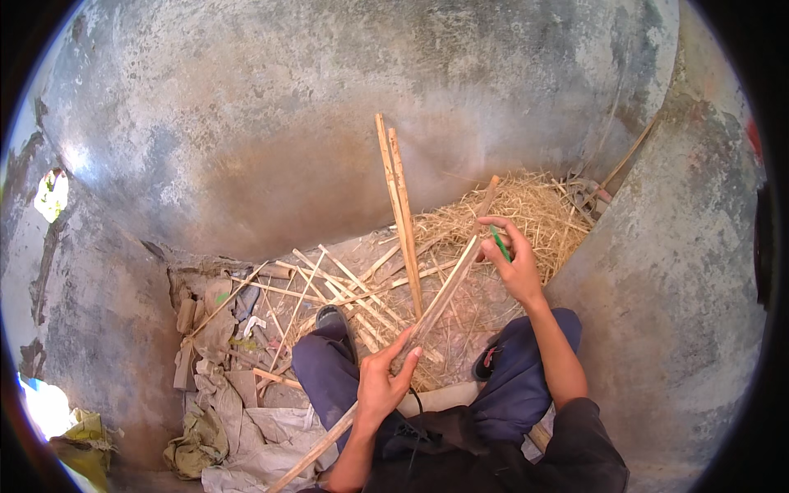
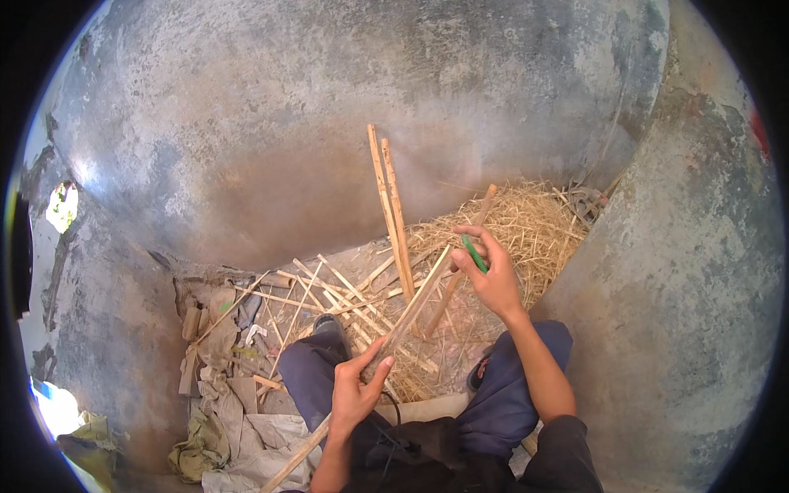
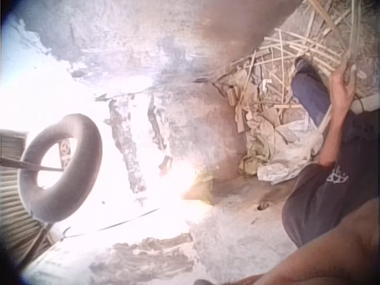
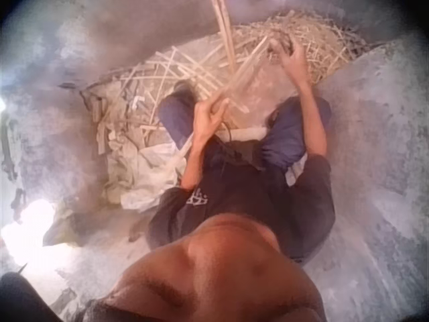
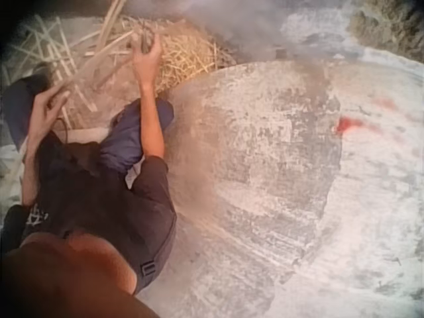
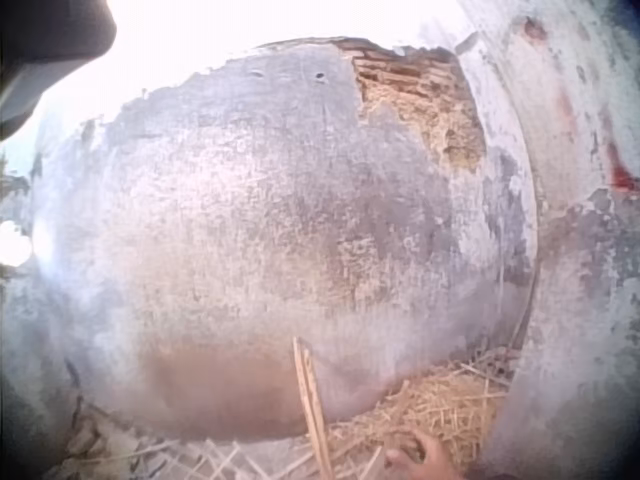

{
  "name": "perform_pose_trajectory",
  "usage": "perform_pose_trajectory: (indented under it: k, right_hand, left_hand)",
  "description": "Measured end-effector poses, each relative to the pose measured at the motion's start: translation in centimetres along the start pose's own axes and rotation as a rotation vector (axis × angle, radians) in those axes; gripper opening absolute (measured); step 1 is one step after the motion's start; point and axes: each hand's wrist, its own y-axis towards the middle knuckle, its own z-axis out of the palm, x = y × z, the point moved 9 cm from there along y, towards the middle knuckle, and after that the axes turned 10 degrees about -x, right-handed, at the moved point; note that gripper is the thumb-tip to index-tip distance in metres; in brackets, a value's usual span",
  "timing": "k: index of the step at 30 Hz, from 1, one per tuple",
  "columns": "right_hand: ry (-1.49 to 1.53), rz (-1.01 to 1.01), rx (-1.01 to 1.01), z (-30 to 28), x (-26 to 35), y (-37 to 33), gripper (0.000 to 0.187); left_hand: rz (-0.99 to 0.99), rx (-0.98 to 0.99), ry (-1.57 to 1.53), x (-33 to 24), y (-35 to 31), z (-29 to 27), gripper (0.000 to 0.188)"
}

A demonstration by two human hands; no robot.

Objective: The person is sitting on a floor and uses a small green scraper to peel strips from a length of wood held in their hands, repeating the scraping motion along the surface of the wood.

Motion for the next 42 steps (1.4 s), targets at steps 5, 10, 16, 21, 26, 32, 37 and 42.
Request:
perform_pose_trajectory:
  k: [5,10,16,21,26,32,37,42]
  right_hand:
    - [-0.331,-0.242,0.080,0.5,3.2,-3.5,0.043]
    - [-0.452,-0.611,0.223,3.9,4.9,-8.3,0.034]
    - [-0.522,-0.574,0.273,5.3,4.3,-10.9,0.031]
    - [-0.467,-0.619,0.265,6.4,5.9,-11.9,0.033]
    - [-0.484,-0.646,0.272,6.4,6.2,-11.9,0.032]
    - [-0.551,-0.756,0.299,6.6,6.3,-11.6,0.030]
    - [-0.494,-0.725,0.037,3.4,4.4,-7.3,0.033]
    - [-0.560,-0.531,-0.137,-1.4,6.0,-2.2,0.037]
  left_hand:
    - [-0.176,0.061,0.041,0.1,-0.2,-0.3,0.043]
    - [-0.141,-0.007,-0.092,1.4,-0.5,-0.4,0.042]
    - [-0.126,-0.009,-0.167,1.3,-0.6,-0.4,0.044]
    - [-0.275,0.029,-0.352,2.6,-1.1,0.4,0.048]
    - [-0.438,0.132,-0.485,3.0,-2.1,0.7,0.051]
    - [-0.529,0.154,-0.541,2.9,-2.7,0.6,0.049]
    - [-0.535,0.231,-0.559,1.9,-3.5,0.1,0.047]
    - [-0.562,0.285,-0.554,3.2,-5.5,-0.6,0.045]
